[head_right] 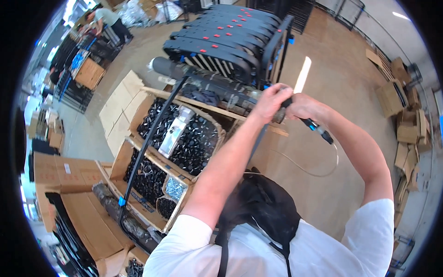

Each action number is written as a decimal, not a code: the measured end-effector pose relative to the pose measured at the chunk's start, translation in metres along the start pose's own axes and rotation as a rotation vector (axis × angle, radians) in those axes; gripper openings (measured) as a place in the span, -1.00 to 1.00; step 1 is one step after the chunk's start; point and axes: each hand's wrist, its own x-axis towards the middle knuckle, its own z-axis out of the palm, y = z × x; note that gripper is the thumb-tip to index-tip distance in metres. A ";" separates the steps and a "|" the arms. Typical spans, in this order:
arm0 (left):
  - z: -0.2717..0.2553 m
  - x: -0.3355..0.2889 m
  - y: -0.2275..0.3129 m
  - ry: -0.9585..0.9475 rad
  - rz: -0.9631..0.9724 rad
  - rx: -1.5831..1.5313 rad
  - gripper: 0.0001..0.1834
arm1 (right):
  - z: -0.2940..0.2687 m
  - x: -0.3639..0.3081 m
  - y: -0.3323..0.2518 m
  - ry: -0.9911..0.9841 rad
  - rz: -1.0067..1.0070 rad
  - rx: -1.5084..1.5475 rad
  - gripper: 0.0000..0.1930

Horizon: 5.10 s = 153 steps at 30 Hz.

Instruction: Assemble industrial equipment parts by attaching plastic covers to frames using screws and wiring components.

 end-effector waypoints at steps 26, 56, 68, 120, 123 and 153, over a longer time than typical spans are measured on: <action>-0.344 0.028 0.213 0.614 0.334 0.149 -0.74 | 0.041 0.245 -0.366 -0.086 -0.465 -0.330 -0.65; -0.331 0.014 0.202 0.691 0.317 0.072 -0.71 | 0.054 0.278 -0.365 -0.281 -0.496 -0.201 -0.80; -0.330 0.011 0.212 0.688 0.362 0.047 -0.76 | 0.053 0.261 -0.375 -0.304 -0.511 -0.160 -0.90; -0.318 -0.375 0.227 1.027 0.484 0.120 -0.70 | 0.332 0.054 -0.483 -0.475 -0.707 -0.623 -0.75; -0.315 -0.379 0.230 1.009 0.443 0.120 -0.71 | 0.329 0.050 -0.483 -0.453 -0.668 -0.545 -0.76; 0.012 -0.388 0.070 0.483 0.151 -0.152 -0.79 | 0.213 -0.211 -0.167 -0.239 -0.452 -0.703 -0.54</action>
